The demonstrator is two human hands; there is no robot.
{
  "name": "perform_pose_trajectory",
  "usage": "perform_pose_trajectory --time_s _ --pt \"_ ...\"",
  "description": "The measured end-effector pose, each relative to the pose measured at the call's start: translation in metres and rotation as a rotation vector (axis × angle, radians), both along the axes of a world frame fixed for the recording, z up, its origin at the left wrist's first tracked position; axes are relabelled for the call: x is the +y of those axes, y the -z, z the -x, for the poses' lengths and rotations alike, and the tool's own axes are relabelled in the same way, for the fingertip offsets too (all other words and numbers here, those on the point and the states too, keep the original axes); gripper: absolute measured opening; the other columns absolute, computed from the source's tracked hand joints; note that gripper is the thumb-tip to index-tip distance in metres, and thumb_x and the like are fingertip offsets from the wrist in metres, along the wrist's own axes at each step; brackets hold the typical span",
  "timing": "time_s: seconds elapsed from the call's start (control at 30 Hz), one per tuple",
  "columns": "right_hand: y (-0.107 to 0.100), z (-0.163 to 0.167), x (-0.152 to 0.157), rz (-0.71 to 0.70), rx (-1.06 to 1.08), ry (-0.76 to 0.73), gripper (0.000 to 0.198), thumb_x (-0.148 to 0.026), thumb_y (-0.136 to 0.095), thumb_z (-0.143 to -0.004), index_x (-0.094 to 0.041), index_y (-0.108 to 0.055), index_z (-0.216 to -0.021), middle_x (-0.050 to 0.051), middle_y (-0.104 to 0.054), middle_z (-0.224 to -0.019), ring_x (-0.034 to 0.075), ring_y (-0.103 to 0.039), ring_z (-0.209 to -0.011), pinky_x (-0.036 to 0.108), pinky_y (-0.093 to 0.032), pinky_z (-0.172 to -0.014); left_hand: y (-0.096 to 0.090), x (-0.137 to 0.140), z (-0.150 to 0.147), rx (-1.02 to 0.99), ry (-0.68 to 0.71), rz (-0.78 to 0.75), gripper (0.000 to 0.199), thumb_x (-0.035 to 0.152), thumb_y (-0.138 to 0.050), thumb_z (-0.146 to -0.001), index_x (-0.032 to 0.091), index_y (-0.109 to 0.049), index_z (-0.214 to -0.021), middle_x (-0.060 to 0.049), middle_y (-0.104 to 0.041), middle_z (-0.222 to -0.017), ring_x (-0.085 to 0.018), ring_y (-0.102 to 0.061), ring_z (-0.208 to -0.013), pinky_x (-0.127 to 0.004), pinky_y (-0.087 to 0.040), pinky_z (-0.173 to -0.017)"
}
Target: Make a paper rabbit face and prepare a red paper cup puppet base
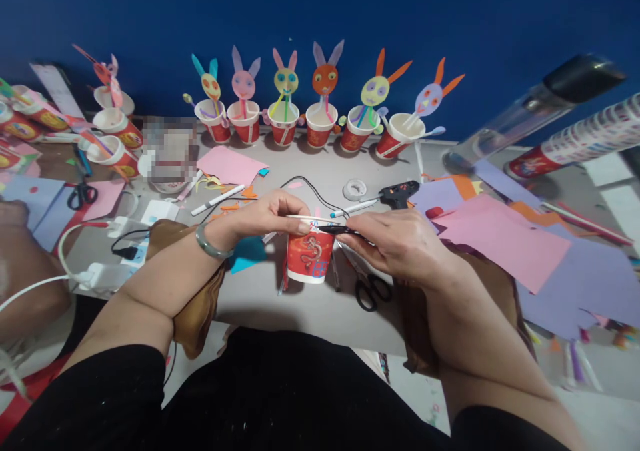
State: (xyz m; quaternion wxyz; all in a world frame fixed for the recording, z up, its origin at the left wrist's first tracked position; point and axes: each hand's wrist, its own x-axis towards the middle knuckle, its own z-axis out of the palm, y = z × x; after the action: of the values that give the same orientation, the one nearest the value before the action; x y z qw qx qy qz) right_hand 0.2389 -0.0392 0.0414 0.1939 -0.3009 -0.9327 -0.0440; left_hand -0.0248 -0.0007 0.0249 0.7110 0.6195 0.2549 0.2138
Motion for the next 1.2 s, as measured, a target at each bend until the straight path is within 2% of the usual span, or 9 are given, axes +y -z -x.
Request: perform_pose_trajectory --time_s 0.23,0.37,0.57,0.73,0.93,1.2 --pt "0.000 0.000 0.000 0.049 0.006 -0.007 0.037 -0.037 -0.043 -0.107 -0.021 -0.059 -0.078 -0.001 -0.058 -0.062 0.012 -0.045 -0.054 0.029 -0.029 -0.055 0.001 0.001 0.001 0.008 0.027 -0.002 0.031 0.039 -0.081 -0.080 0.013 -0.068 -0.070 0.001 -0.059 -0.063 -0.007 -0.050 -0.057 -0.019 -0.039 -0.053" --pt "0.001 -0.003 0.001 0.122 0.073 -0.005 0.033 -0.037 -0.046 -0.105 -0.021 -0.061 -0.081 0.001 -0.061 -0.065 0.013 -0.050 -0.057 0.030 -0.032 -0.057 0.002 0.002 0.002 0.029 0.005 -0.041 0.033 0.042 -0.080 -0.081 0.013 -0.068 -0.071 0.001 -0.056 -0.061 -0.006 -0.047 -0.054 -0.019 -0.034 -0.048" --pt "-0.002 -0.002 0.000 0.387 0.235 0.101 0.030 -0.044 -0.047 -0.103 -0.021 -0.064 -0.093 0.002 -0.067 -0.074 0.014 -0.056 -0.061 0.029 -0.037 -0.060 0.007 0.001 -0.003 0.018 -0.145 -0.124 0.039 0.052 -0.078 -0.082 0.014 -0.068 -0.076 0.000 -0.059 -0.063 -0.007 -0.047 -0.051 -0.019 -0.034 -0.045" --pt "-0.003 0.004 -0.001 0.477 0.203 0.189 0.028 -0.044 -0.049 -0.100 -0.021 -0.062 -0.090 0.002 -0.063 -0.069 0.014 -0.053 -0.060 0.030 -0.033 -0.060 0.011 -0.001 -0.009 -0.011 -0.319 -0.286 0.043 0.054 -0.078 -0.082 0.015 -0.065 -0.072 0.000 -0.058 -0.064 -0.008 -0.049 -0.055 -0.021 -0.038 -0.050" --pt "0.001 0.011 -0.001 0.440 0.232 0.259 0.030 -0.044 -0.048 -0.100 -0.021 -0.059 -0.083 -0.001 -0.053 -0.061 0.013 -0.045 -0.054 0.030 -0.030 -0.059 0.014 -0.004 -0.011 0.017 -0.453 -0.465 0.038 0.049 -0.072 -0.089 0.016 -0.065 -0.074 0.001 -0.059 -0.064 -0.009 -0.050 -0.058 -0.023 -0.039 -0.055" --pt "0.004 0.016 -0.005 0.394 0.210 0.312 0.032 -0.046 -0.047 -0.099 -0.020 -0.059 -0.085 0.000 -0.053 -0.061 0.014 -0.047 -0.055 0.029 -0.028 -0.058 0.015 -0.010 -0.014 0.046 -0.504 -0.630 0.032 0.045 -0.068 -0.093 0.017 -0.069 -0.079 -0.002 -0.067 -0.073 -0.011 -0.056 -0.066 -0.024 -0.045 -0.061"
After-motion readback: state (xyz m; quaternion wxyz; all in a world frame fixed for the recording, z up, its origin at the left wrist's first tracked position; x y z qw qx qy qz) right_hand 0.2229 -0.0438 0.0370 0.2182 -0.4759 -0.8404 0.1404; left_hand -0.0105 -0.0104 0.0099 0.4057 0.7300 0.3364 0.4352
